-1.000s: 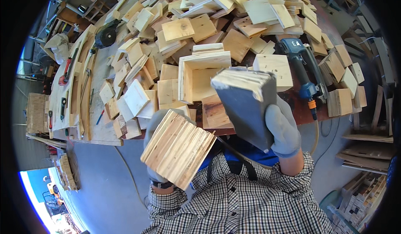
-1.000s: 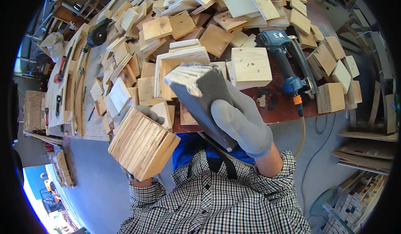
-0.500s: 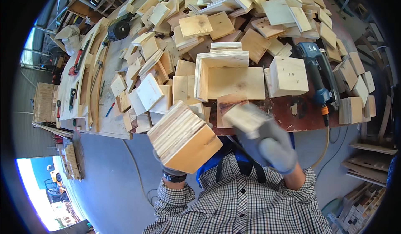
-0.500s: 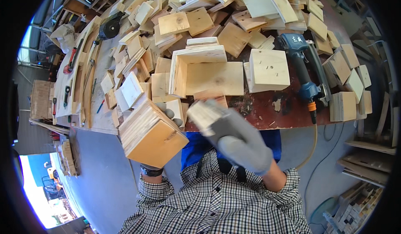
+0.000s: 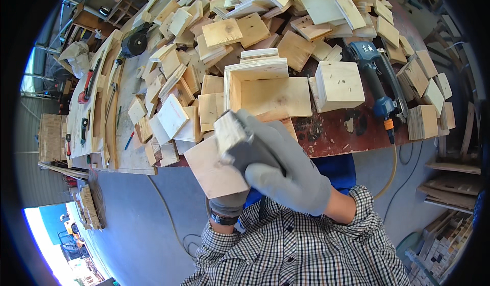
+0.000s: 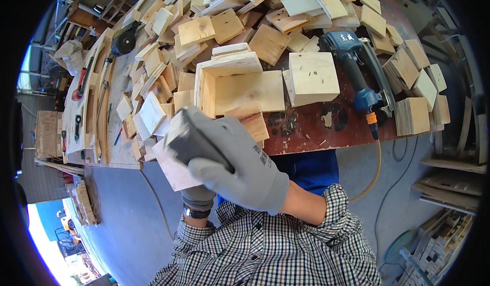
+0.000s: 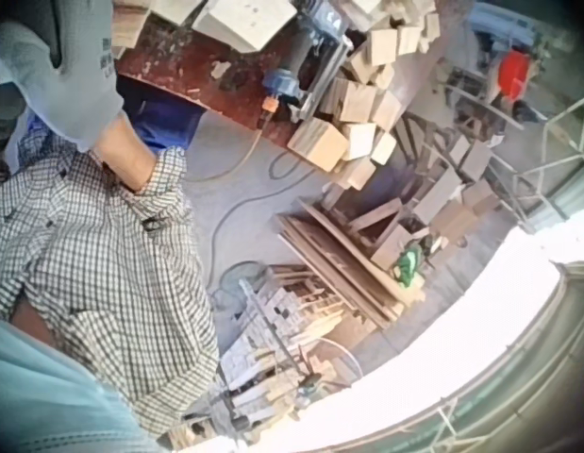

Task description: The person assembles small wooden boxes by hand, aligning pieces and using a nail gun to fasten them. They repeatedly pick up wood pieces, position them, and secure the joints, then place finished boxes aside.

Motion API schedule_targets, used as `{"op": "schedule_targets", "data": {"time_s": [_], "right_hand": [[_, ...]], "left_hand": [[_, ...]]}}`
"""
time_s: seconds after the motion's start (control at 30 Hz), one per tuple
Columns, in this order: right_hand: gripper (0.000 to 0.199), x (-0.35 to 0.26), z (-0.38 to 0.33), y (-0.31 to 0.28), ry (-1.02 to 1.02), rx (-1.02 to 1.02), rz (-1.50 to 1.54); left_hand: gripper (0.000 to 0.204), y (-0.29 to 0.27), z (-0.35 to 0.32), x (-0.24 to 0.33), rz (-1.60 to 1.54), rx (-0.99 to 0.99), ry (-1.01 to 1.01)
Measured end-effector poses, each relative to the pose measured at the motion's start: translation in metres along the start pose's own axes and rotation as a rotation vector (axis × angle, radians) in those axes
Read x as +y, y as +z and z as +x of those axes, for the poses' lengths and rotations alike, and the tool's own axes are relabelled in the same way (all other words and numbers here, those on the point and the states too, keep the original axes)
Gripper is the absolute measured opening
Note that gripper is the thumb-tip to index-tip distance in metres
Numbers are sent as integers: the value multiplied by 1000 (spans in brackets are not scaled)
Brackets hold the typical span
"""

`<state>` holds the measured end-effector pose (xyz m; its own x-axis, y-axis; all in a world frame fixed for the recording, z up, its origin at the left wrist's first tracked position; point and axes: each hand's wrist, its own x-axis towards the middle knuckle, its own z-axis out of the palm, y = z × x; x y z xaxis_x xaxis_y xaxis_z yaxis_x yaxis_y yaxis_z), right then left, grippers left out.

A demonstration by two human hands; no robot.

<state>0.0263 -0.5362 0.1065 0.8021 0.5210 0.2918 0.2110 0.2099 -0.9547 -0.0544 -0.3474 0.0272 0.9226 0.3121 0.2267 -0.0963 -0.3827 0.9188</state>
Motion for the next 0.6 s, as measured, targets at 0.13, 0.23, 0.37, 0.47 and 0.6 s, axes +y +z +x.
{"op": "schedule_targets", "data": {"time_s": [0.13, 0.23, 0.37, 0.47, 0.6], "right_hand": [[78, 10, -9, 1, 211, 65, 329], [78, 10, -9, -8, 340, 17, 414], [79, 1, -9, -19, 370, 20, 390], [78, 2, -2, -18, 224, 158, 299], [77, 16, 15, -26, -49, 99, -64]], "left_hand": [[67, -2, -8, -5, 56, 63, -114], [80, -21, -9, -8, -381, -46, -311], [95, -30, 3, 5, -1454, -44, -524], [83, -29, 4, 3, -1430, -116, -579], [67, -17, 14, 32, -1537, -113, -652]]}}
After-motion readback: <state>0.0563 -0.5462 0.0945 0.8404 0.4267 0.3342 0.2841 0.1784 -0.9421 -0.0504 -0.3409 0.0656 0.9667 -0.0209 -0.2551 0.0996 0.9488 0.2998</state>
